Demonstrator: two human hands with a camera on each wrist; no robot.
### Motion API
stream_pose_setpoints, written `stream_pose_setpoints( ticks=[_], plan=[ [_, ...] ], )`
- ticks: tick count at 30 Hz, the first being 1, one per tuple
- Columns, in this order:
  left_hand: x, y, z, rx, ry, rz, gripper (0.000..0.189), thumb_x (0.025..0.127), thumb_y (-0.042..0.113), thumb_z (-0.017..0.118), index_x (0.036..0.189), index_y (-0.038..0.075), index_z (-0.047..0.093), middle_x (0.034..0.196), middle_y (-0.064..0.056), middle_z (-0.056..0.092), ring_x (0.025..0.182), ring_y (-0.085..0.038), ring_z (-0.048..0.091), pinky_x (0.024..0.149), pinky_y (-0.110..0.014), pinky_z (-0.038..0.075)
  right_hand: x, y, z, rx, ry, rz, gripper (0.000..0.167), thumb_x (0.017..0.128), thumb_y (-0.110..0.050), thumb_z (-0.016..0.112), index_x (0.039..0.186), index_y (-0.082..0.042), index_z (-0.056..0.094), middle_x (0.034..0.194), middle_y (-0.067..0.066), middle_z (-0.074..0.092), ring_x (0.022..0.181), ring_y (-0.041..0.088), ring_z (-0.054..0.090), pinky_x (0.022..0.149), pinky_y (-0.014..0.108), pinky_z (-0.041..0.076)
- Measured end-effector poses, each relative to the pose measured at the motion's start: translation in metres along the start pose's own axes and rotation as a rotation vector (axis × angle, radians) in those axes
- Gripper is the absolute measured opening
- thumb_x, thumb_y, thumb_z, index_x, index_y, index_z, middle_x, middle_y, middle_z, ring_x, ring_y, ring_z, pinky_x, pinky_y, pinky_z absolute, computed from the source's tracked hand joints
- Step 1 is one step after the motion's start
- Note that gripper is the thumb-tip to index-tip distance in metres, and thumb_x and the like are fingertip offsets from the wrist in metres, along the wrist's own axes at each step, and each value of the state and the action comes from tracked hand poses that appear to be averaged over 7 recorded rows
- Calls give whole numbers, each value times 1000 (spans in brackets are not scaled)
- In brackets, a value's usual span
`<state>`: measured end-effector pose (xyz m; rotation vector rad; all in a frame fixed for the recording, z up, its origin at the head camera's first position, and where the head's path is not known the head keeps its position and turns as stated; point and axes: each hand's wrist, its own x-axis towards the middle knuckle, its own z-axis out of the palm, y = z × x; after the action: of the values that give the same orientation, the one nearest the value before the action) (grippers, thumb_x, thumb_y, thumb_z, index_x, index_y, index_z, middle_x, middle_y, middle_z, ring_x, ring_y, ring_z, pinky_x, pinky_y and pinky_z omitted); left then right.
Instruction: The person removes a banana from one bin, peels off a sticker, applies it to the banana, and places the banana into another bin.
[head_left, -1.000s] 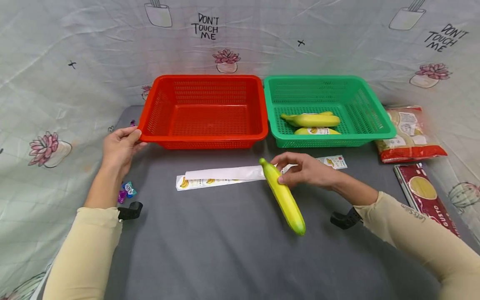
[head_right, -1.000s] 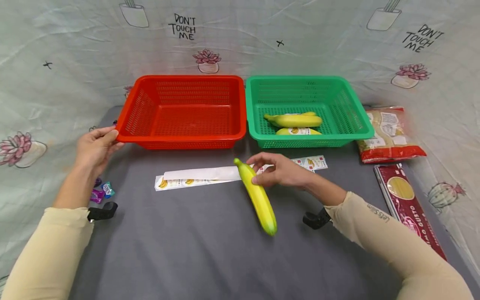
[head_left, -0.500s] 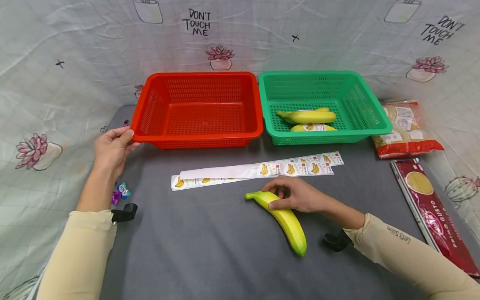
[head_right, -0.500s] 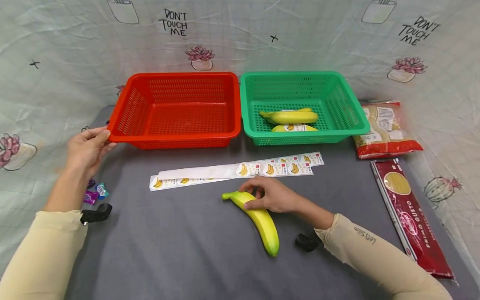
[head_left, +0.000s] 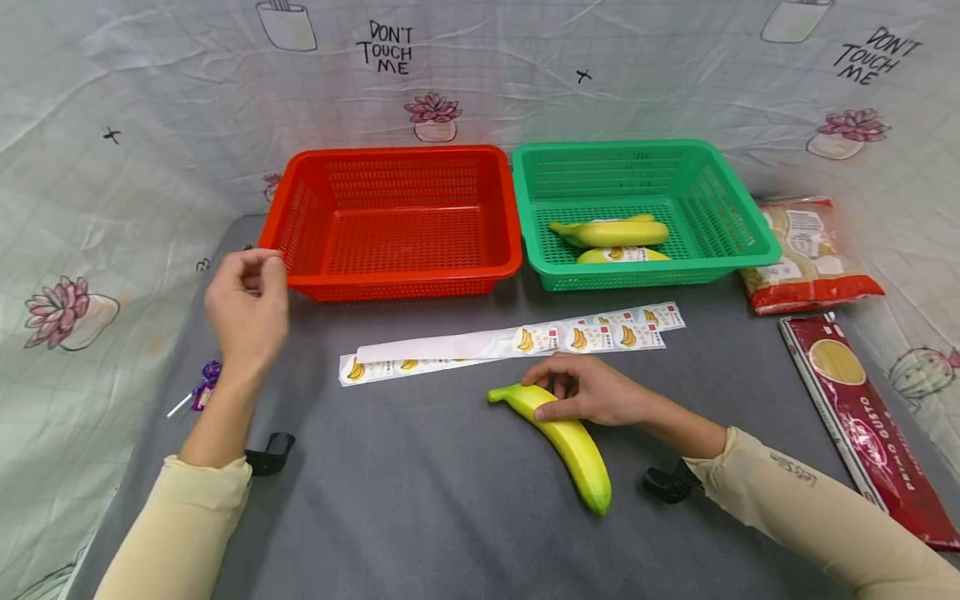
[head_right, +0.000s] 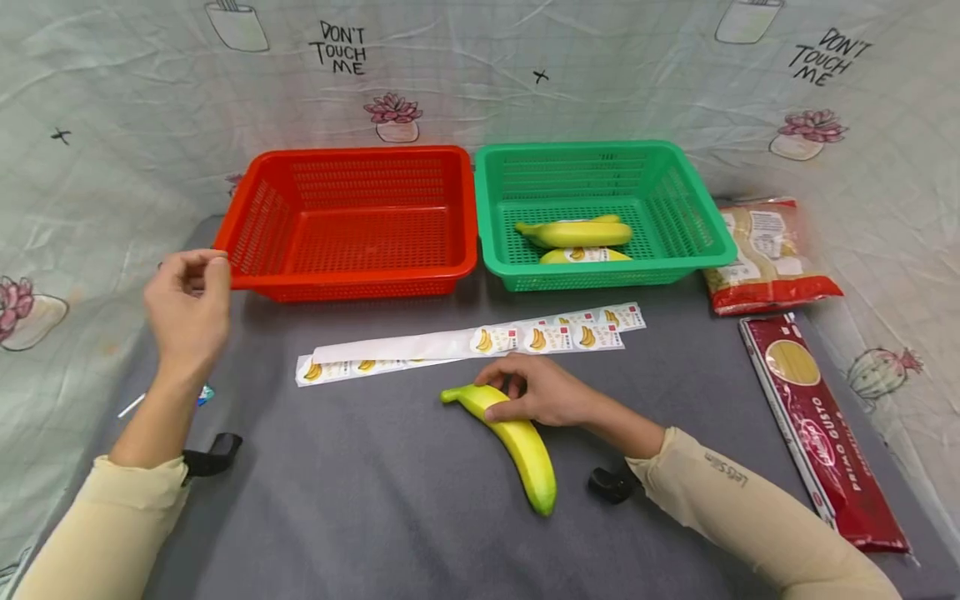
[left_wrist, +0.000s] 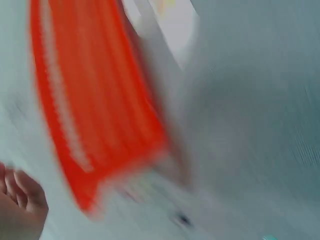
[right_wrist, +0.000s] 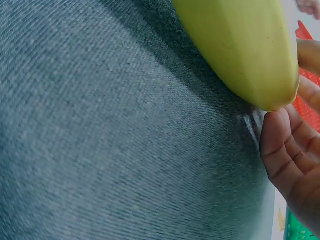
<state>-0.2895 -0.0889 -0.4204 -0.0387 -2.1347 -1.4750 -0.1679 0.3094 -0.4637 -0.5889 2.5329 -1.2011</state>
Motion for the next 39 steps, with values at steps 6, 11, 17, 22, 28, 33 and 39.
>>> stream_pose_setpoints(
  ticks=[6, 11, 17, 22, 28, 33, 39],
  plan=[
    [-62, 50, 51, -192, -408, 137, 13, 98, 9, 65, 104, 0, 72, 84, 3, 66, 72, -10, 57, 63, -18, 46, -1, 3, 2, 13, -8, -4, 38, 88, -23, 82, 123, -14, 69, 98, 3, 62, 80, 13, 55, 72, 24, 48],
    [-84, 57, 94, 52, -816, 131, 19, 99, 19, 62, 109, 9, 75, 99, -6, 73, 88, -18, 63, 78, -30, 51, 1, 4, 6, 8, -12, 6, 38, 88, -26, 82, 122, -15, 70, 98, 2, 64, 80, 14, 56, 72, 24, 49],
    [-79, 44, 139, 198, -958, 86, 27, 98, 19, 61, 118, 4, 73, 112, -11, 74, 104, -26, 67, 94, -43, 53, 3, 4, 9, 20, -5, 1, 38, 89, -25, 81, 123, -14, 70, 97, 3, 64, 79, 14, 56, 72, 25, 49],
    [-74, 41, 160, 257, -973, 87, 27, 96, 17, 65, 116, 3, 73, 108, -11, 76, 101, -25, 69, 92, -41, 54, 2, 4, 8, 31, 1, 4, 38, 89, -24, 80, 124, -14, 69, 98, 3, 63, 80, 14, 56, 72, 25, 49],
    [-75, 38, 169, 323, -979, 115, 28, 94, 17, 69, 117, 3, 73, 110, -12, 74, 104, -25, 68, 95, -40, 52, 0, 4, 7, 30, 7, 18, 38, 89, -24, 81, 124, -15, 69, 98, 3, 63, 80, 14, 55, 72, 25, 49],
    [-75, 35, 171, 338, -978, 115, 26, 93, 18, 72, 115, 4, 73, 108, -12, 73, 103, -25, 67, 95, -40, 52, 1, 4, 7, 40, 2, 19, 38, 89, -24, 81, 124, -15, 69, 98, 3, 63, 79, 14, 55, 72, 25, 49],
    [-74, 34, 174, 369, -991, 124, 17, 93, 17, 72, 105, 6, 74, 98, -8, 72, 93, -22, 65, 88, -37, 51, 1, 5, 7, 39, -2, 14, 38, 89, -24, 81, 124, -15, 69, 97, 3, 63, 79, 13, 55, 71, 25, 48]
  ],
)
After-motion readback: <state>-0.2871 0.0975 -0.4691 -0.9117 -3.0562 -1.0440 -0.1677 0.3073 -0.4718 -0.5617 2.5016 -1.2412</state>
